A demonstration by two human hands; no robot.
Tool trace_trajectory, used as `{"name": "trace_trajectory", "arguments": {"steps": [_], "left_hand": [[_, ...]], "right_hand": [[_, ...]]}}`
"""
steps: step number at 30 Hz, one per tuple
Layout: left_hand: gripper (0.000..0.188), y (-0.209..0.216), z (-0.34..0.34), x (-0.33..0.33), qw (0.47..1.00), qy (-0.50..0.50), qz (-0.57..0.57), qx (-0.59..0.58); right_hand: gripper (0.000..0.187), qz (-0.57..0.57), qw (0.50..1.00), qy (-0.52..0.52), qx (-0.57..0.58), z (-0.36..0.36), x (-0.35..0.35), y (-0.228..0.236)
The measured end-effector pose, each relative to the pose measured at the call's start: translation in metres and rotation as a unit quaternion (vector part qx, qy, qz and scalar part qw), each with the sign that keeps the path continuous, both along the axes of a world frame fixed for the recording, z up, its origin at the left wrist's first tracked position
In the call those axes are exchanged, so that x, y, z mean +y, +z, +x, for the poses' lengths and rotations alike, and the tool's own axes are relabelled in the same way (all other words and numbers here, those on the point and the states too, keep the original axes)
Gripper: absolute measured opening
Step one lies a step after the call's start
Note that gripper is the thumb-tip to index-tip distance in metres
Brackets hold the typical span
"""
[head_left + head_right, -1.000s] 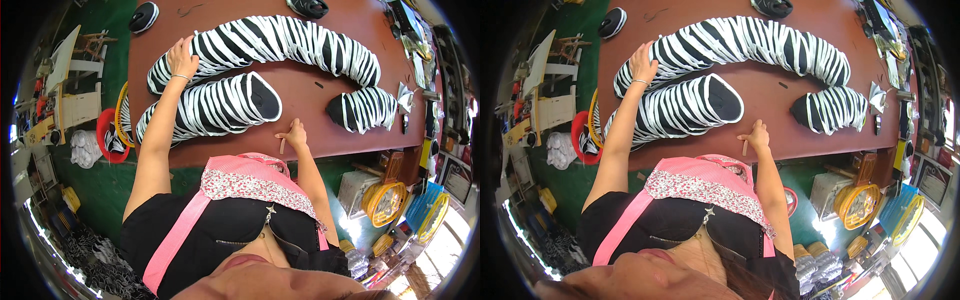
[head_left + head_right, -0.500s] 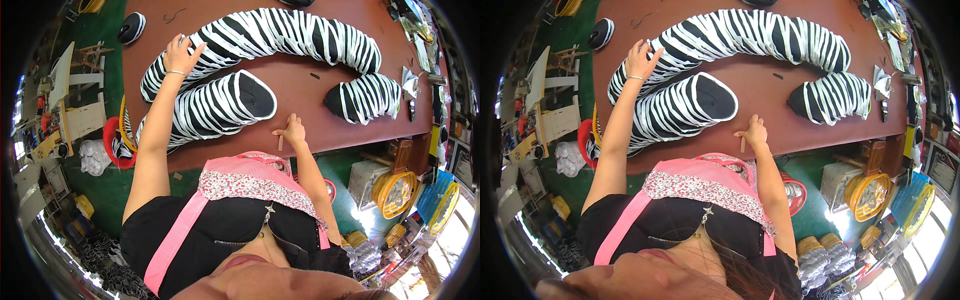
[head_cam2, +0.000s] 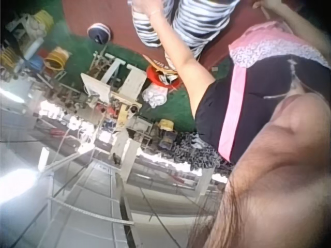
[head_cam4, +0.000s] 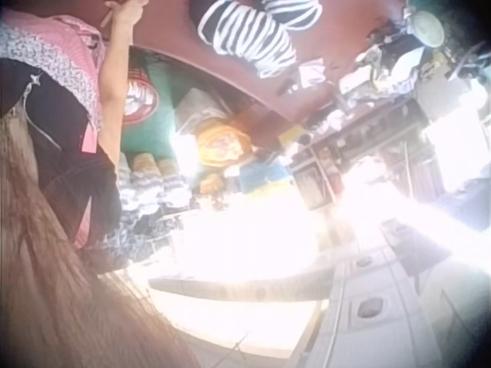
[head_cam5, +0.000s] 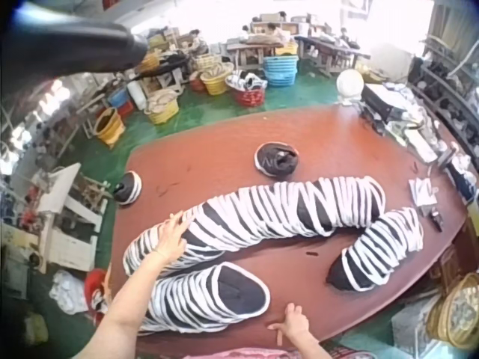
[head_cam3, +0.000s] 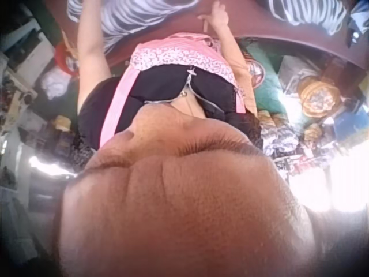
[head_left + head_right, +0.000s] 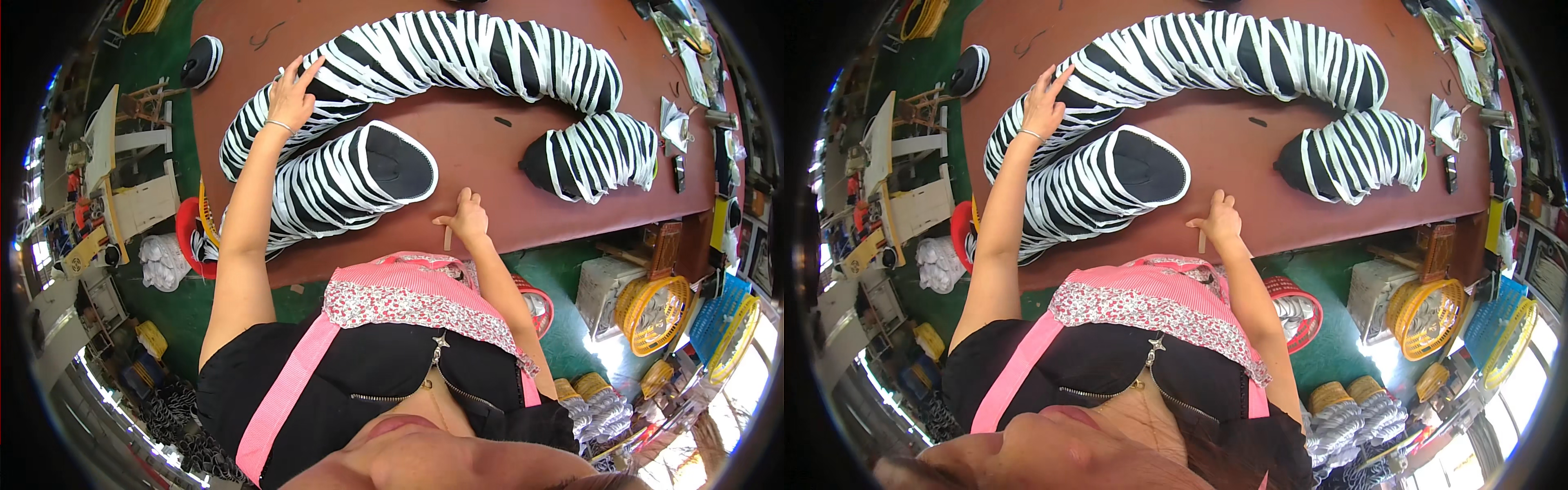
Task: Inspects and organizes black and white patterned shoe upper components on a workbench.
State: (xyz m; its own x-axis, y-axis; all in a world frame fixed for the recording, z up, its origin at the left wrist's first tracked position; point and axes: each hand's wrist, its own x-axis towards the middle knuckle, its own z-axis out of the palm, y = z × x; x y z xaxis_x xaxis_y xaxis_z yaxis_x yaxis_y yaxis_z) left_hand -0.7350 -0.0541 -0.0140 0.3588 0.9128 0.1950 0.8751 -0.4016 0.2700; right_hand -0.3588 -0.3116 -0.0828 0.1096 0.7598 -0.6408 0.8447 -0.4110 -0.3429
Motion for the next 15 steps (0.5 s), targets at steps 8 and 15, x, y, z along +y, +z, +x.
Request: {"name": "trace_trajectory", "arguments": {"steps": [8, 15], "left_hand": [[0.042, 0.029, 0.055, 0.005, 0.989, 0.146, 0.005, 0.019], [0.052, 0.008, 0.084, 0.018, 0.974, 0.227, 0.007, 0.003]], "right_hand": [[0.040, 0.115, 0.982, -0.032, 0.145, 0.043, -0.004, -0.017], [0.029, 0.228, 0.964, -0.059, 0.120, 0.115, 0.018, -0.017]]}}
